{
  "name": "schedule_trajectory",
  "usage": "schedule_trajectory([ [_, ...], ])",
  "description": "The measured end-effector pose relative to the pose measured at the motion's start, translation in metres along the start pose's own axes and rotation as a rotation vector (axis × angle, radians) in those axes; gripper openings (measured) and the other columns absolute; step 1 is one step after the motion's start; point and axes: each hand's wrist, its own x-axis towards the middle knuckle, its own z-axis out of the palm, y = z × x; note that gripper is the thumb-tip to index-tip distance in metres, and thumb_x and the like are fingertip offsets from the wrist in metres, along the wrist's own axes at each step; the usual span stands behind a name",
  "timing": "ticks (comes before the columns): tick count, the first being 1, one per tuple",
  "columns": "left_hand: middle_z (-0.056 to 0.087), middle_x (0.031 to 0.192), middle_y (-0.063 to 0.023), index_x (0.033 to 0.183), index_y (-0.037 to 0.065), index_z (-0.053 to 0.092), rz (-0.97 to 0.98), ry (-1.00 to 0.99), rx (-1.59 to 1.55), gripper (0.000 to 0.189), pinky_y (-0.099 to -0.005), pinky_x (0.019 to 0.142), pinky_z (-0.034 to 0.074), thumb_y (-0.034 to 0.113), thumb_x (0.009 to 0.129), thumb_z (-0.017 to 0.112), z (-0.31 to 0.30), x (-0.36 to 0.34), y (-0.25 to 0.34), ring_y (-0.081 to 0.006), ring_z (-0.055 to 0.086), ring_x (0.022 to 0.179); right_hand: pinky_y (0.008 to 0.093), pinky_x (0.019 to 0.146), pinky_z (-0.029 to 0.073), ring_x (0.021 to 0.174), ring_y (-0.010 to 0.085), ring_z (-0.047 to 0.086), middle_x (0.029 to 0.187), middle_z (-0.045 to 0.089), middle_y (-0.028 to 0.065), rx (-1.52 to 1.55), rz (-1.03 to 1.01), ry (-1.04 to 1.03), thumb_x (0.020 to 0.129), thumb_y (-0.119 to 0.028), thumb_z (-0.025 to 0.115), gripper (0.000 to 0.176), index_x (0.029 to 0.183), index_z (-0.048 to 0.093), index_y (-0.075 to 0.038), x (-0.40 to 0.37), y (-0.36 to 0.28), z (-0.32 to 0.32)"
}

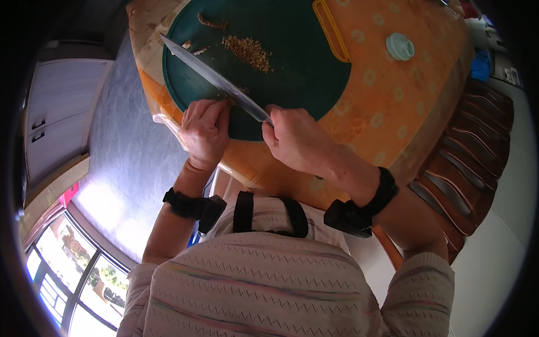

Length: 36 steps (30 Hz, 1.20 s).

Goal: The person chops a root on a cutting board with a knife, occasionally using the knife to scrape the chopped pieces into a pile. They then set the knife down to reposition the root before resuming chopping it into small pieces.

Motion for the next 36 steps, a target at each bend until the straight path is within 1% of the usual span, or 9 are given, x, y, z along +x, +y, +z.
schedule_trajectory([
  [2,0.060,0.076,-0.0039,0.080,0.008,0.069,-0.001,0.001,-0.003,0.012,-0.0346,0.067,0.047,0.002,0.070,0.071,0.001,0.001,0.000,-0.0239,0.059,0.073,0.0459,0.056,0.049,0.063,0.0421,0.060,0.064,0.059,0.0226,-0.013,-0.021,-0.007,0.089,-0.011,0.052,0.014,0.085,0.053,0.003,0.004,-0.001,0.000],
  [8,0.060,0.075,-0.0046,0.078,0.007,0.068,-0.021,-0.005,-0.026,0.010,-0.0348,0.067,0.046,0.001,0.070,0.070,0.002,0.001,0.001,-0.0249,0.059,0.073,0.0474,0.058,0.049,0.065,0.0419,0.061,0.065,0.060,0.0224,-0.066,0.037,-0.007,0.088,-0.010,0.052,0.012,0.087,0.053,0.002,0.004,-0.003,0.018],
  [10,0.061,0.075,-0.0048,0.078,0.007,0.068,-0.010,-0.005,-0.013,0.010,-0.0348,0.067,0.046,0.001,0.070,0.070,0.003,-0.001,0.000,-0.0252,0.060,0.073,0.0413,0.050,0.043,0.054,0.0389,0.057,0.058,0.054,0.0196,-0.010,-0.073,0.150,0.090,-0.009,0.053,0.012,0.085,0.054,0.002,0.003,0.007,0.024],
  [11,0.059,0.075,-0.0032,0.076,0.009,0.067,-0.005,0.020,-0.020,0.009,-0.0345,0.067,0.045,0.004,0.070,0.071,0.004,-0.001,-0.001,-0.0238,0.059,0.072,0.0413,0.050,0.043,0.054,0.0389,0.057,0.058,0.054,0.0196,-0.004,-0.075,0.160,0.090,-0.009,0.053,0.012,0.085,0.054,0.002,0.005,0.006,0.020],
  [13,0.057,0.074,-0.0016,0.075,0.012,0.067,-0.001,0.043,-0.028,0.009,-0.0341,0.066,0.044,0.007,0.069,0.071,0.006,-0.001,-0.003,-0.0223,0.058,0.072,0.0468,0.058,0.051,0.063,0.0403,0.062,0.064,0.060,0.0217,0.017,-0.030,0.070,0.087,-0.011,0.053,0.012,0.085,0.054,0.001,0.007,0.002,0.010],
  [21,0.058,0.074,-0.0017,0.074,0.012,0.067,-0.057,0.063,-0.052,0.008,-0.0345,0.067,0.044,0.008,0.069,0.072,0.006,-0.003,-0.001,-0.0226,0.058,0.073,0.0464,0.058,0.050,0.064,0.0404,0.061,0.063,0.059,0.0216,-0.004,0.005,0.013,0.088,-0.011,0.053,0.014,0.083,0.054,0.002,0.000,-0.008,-0.004],
  [29,0.058,0.073,-0.0011,0.073,0.012,0.066,-0.044,0.059,-0.036,0.008,-0.0343,0.065,0.043,0.008,0.069,0.073,0.007,-0.003,-0.003,-0.0218,0.058,0.071,0.0474,0.059,0.050,0.065,0.0412,0.061,0.064,0.059,0.0223,-0.015,-0.013,-0.009,0.087,-0.010,0.053,0.014,0.081,0.053,0.002,0.003,-0.005,-0.002],
  [31,0.058,0.073,-0.0010,0.073,0.012,0.066,-0.036,0.052,-0.024,0.008,-0.0343,0.065,0.042,0.008,0.069,0.072,0.007,-0.003,-0.003,-0.0216,0.057,0.071,0.0407,0.052,0.044,0.056,0.0388,0.059,0.059,0.054,0.0205,-0.011,-0.039,-0.011,0.091,-0.009,0.052,0.011,0.087,0.053,0.002,0.005,-0.003,0.000],
  [36,0.057,0.072,-0.0011,0.074,0.012,0.066,-0.025,0.031,-0.035,0.008,-0.0343,0.064,0.041,0.008,0.070,0.071,0.006,-0.001,-0.001,-0.0214,0.057,0.071,0.0430,0.052,0.044,0.057,0.0398,0.059,0.059,0.055,0.0201,-0.039,-0.007,0.026,0.090,-0.010,0.052,0.012,0.087,0.053,0.001,0.007,-0.006,0.012],
])
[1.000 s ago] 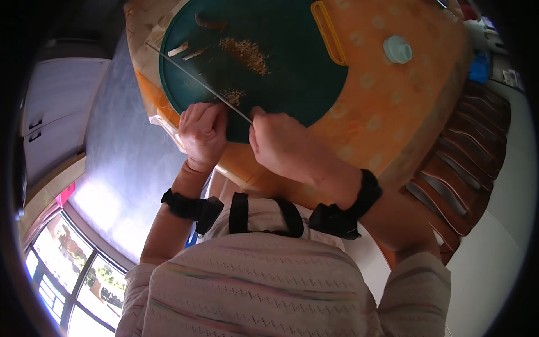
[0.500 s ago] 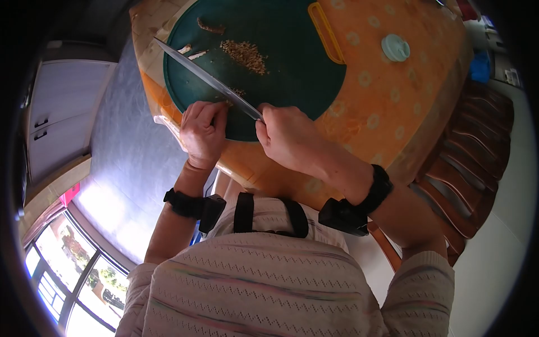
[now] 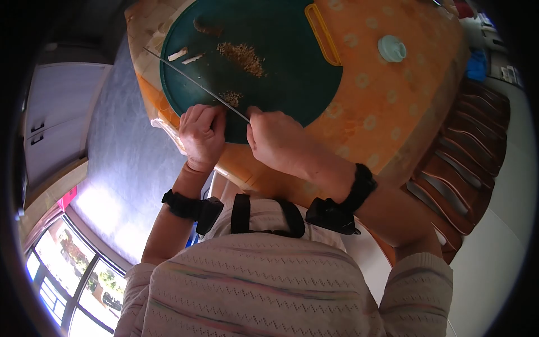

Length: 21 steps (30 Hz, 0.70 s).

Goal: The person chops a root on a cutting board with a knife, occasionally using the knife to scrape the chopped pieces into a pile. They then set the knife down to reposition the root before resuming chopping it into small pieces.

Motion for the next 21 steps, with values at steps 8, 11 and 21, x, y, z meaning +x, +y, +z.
schedule_trajectory([
  [8,0.059,0.073,-0.0029,0.075,0.010,0.067,-0.017,0.019,-0.016,0.008,-0.0345,0.066,0.043,0.005,0.071,0.071,0.001,-0.001,0.001,-0.0235,0.058,0.071,0.0477,0.060,0.050,0.066,0.0399,0.063,0.066,0.061,0.0195,-0.006,0.012,0.014,0.087,-0.012,0.053,0.012,0.082,0.054,-0.001,0.001,0.000,-0.010],
  [11,0.058,0.073,-0.0014,0.073,0.012,0.066,-0.019,0.044,-0.014,0.008,-0.0346,0.065,0.042,0.008,0.070,0.072,0.002,-0.003,-0.002,-0.0224,0.057,0.071,0.0473,0.059,0.050,0.067,0.0397,0.062,0.065,0.061,0.0199,-0.027,0.023,-0.009,0.087,-0.011,0.053,0.013,0.080,0.054,0.000,-0.002,-0.003,-0.013],
  [21,0.060,0.072,-0.0046,0.076,0.007,0.068,-0.048,0.034,-0.016,0.008,-0.0342,0.066,0.045,0.002,0.070,0.072,-0.002,-0.001,0.004,-0.0244,0.059,0.070,0.0414,0.052,0.044,0.056,0.0371,0.057,0.060,0.055,0.0205,0.046,0.028,-0.046,0.089,-0.010,0.052,0.014,0.083,0.054,0.002,-0.003,-0.004,-0.020],
])
